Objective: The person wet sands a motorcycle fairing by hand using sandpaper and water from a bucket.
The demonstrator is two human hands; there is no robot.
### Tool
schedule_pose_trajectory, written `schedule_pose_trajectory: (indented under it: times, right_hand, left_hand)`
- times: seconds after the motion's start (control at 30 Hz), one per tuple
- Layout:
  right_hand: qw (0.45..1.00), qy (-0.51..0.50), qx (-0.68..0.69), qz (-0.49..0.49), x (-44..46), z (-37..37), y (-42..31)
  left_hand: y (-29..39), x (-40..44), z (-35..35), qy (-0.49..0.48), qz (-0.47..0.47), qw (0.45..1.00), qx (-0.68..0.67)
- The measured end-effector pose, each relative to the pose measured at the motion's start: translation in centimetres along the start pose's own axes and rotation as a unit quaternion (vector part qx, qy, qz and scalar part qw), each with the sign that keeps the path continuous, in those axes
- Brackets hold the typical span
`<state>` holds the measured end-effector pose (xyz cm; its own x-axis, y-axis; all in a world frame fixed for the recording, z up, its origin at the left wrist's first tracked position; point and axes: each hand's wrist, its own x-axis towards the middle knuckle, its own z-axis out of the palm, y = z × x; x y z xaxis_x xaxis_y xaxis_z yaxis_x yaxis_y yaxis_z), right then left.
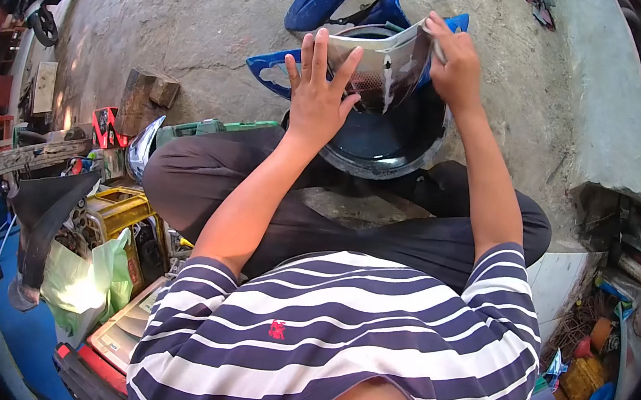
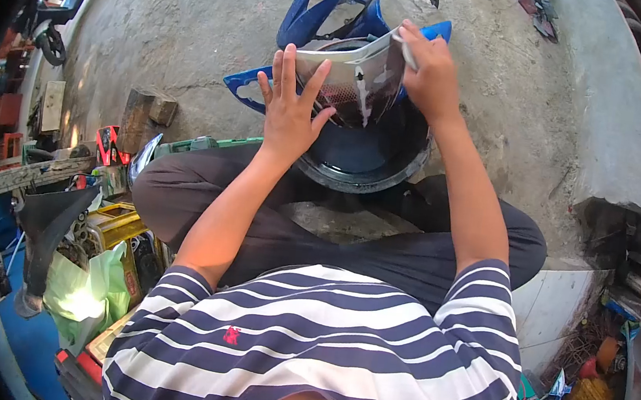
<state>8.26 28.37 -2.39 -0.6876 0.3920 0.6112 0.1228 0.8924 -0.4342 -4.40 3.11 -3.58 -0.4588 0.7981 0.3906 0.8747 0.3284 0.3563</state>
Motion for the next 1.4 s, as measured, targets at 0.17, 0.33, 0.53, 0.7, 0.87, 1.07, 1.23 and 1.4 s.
schedule_pose_trajectory:
  times: [0.17,0.33,0.53,0.7,0.87,1.07,1.23,1.4]
  right_hand:
    - [0.995,-0.060,0.039,-0.065,-2.1,0.1,-3.6]
    - [1.000,-0.002,0.011,-0.002,-0.8,0.3,-0.4]
    - [0.993,-0.078,0.004,-0.084,-0.8,-0.6,-3.6]
    - [0.999,-0.022,-0.042,-0.009,0.4,-0.4,-0.5]
    - [0.993,-0.091,0.010,-0.075,-1.0,-0.7,-4.5]
    - [0.999,-0.036,-0.028,-0.002,-0.5,-0.1,-0.9]
    - [0.994,-0.083,0.026,-0.066,-1.1,-1.1,-3.2]
    - [1.000,-0.009,-0.011,0.001,-1.4,0.5,-1.6]
  left_hand:
    - [-0.2,0.0,0.3,0.000,0.002,1.000,0.011]
    - [0.0,-0.2,0.0,-0.006,-0.003,1.000,0.004]
    - [0.0,0.0,0.1,-0.006,-0.002,1.000,0.008]
    - [0.0,0.2,0.0,0.002,0.000,1.000,0.000]
    - [-0.1,0.2,0.2,-0.002,0.001,1.000,0.001]
    - [0.0,0.0,0.0,0.001,0.002,1.000,0.000]
    - [0.1,0.0,0.1,-0.008,0.001,1.000,0.006]
    - [-0.1,0.0,0.1,-0.004,0.003,1.000,0.006]
